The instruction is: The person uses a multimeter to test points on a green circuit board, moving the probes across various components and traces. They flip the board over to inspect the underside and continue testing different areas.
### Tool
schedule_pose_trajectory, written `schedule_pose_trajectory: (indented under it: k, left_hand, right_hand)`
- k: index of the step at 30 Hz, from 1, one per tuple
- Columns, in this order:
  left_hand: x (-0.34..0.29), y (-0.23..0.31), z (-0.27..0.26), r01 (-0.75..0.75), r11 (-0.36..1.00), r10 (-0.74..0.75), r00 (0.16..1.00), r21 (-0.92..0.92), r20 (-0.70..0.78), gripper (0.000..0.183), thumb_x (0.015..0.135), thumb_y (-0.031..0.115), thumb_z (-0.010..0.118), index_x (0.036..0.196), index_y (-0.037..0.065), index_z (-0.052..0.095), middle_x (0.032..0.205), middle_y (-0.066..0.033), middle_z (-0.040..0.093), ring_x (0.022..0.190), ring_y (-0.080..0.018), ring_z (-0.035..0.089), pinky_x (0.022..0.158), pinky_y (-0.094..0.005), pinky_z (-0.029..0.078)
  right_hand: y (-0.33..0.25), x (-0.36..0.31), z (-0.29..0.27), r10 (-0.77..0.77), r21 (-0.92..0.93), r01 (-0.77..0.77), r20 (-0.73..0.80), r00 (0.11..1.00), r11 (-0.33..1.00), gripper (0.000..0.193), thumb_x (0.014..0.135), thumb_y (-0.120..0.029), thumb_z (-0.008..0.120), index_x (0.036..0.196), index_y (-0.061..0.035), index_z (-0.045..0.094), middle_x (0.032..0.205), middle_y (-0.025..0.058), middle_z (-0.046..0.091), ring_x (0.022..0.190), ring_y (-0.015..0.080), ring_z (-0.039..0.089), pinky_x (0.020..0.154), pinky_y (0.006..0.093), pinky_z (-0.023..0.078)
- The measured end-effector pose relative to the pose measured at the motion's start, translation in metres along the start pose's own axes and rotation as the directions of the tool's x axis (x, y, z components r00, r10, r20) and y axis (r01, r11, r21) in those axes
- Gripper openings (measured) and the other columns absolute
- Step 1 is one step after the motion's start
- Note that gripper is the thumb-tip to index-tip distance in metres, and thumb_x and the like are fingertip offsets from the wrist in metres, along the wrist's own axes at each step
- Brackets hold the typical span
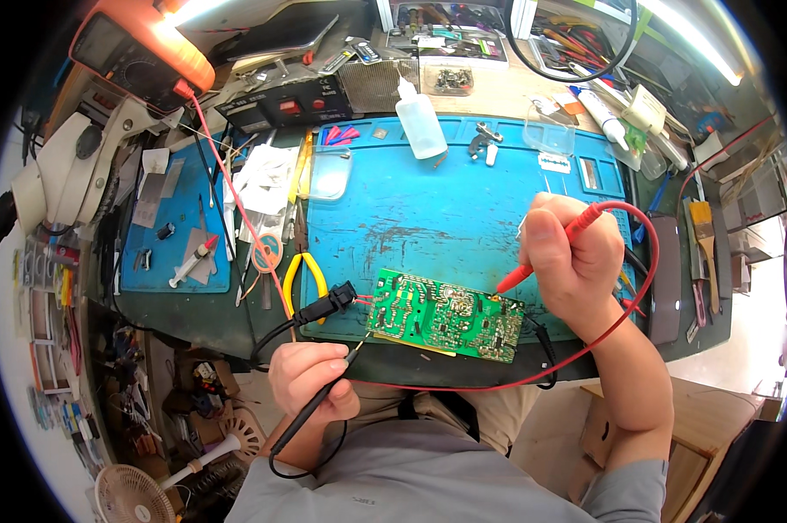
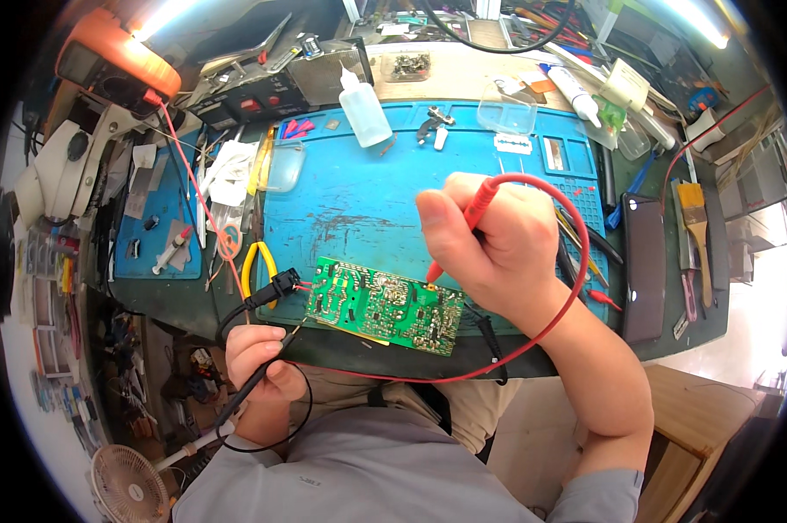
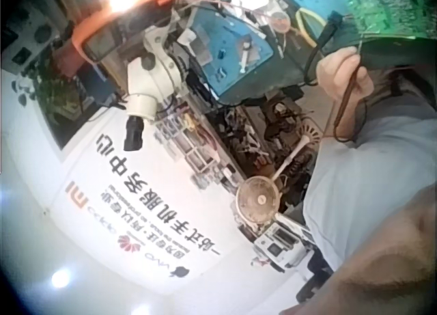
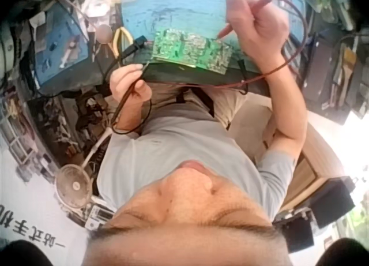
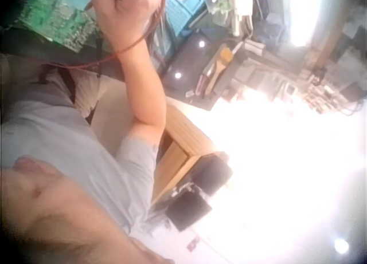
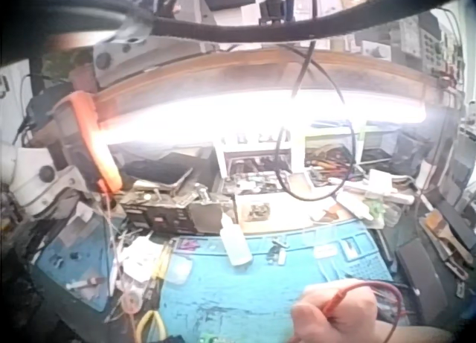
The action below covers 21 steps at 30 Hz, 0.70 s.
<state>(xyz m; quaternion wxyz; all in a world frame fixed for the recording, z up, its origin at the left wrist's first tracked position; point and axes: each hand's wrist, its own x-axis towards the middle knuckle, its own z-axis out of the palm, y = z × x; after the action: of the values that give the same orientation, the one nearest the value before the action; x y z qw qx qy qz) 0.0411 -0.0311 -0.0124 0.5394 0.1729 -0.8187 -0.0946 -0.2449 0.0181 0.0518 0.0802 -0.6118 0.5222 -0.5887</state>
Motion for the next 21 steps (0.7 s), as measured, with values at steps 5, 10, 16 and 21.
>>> schedule_pose_trajectory:
  k: [5, 10, 16, 21]
  left_hand:
    - [0.000, -0.001, -0.001, -0.032, 0.999, 0.032, 0.999, -0.001, -0.002, 0.016, 0.093, 0.023, 0.063, 0.098, 0.008, 0.059, 0.087, -0.0057, 0.067, 0.065, -0.0195, 0.063, 0.056, -0.0288, 0.048]
    - [0.000, -0.003, -0.001, -0.038, 0.999, 0.038, 0.999, -0.025, 0.004, 0.016, 0.092, 0.022, 0.064, 0.097, 0.008, 0.059, 0.087, -0.0057, 0.067, 0.065, -0.0193, 0.063, 0.055, -0.0288, 0.049]
    - [-0.009, -0.007, -0.002, -0.088, 0.994, 0.082, 0.993, -0.064, -0.086, 0.019, 0.094, 0.024, 0.060, 0.095, 0.006, 0.056, 0.091, -0.0090, 0.063, 0.065, -0.0200, 0.060, 0.056, -0.0294, 0.049]
    - [-0.007, -0.005, -0.004, -0.120, 0.957, 0.026, 0.941, -0.263, -0.337, 0.024, 0.099, 0.025, 0.052, 0.097, 0.002, 0.048, 0.096, -0.0166, 0.053, 0.060, -0.0192, 0.052, 0.052, -0.0280, 0.046]
  right_hand:
    - [0.001, 0.000, -0.001, -0.024, -0.009, 0.024, 0.005, 1.000, 1.000, 0.036, 0.093, -0.007, 0.062, 0.061, -0.0047, 0.047, 0.052, 0.0004, 0.045, 0.041, 0.0118, 0.043, 0.040, 0.0281, 0.029]
    - [-0.006, 0.000, -0.002, 0.059, -0.026, -0.059, 0.012, 0.998, 0.998, 0.036, 0.092, -0.006, 0.062, 0.061, -0.0043, 0.045, 0.051, 0.0014, 0.043, 0.042, 0.0128, 0.043, 0.041, 0.0289, 0.030]
    - [-0.004, -0.005, -0.007, 0.049, -0.011, -0.049, -0.001, 0.999, 0.999, 0.037, 0.096, -0.009, 0.057, 0.061, -0.0036, 0.047, 0.054, 0.0038, 0.047, 0.045, 0.0139, 0.045, 0.043, 0.0285, 0.032]
    - [-0.009, -0.004, -0.009, 0.109, 0.100, -0.099, -0.102, 0.989, 0.990, 0.040, 0.101, -0.016, 0.049, 0.063, -0.0021, 0.049, 0.055, 0.0029, 0.050, 0.048, 0.0099, 0.046, 0.044, 0.0262, 0.034]
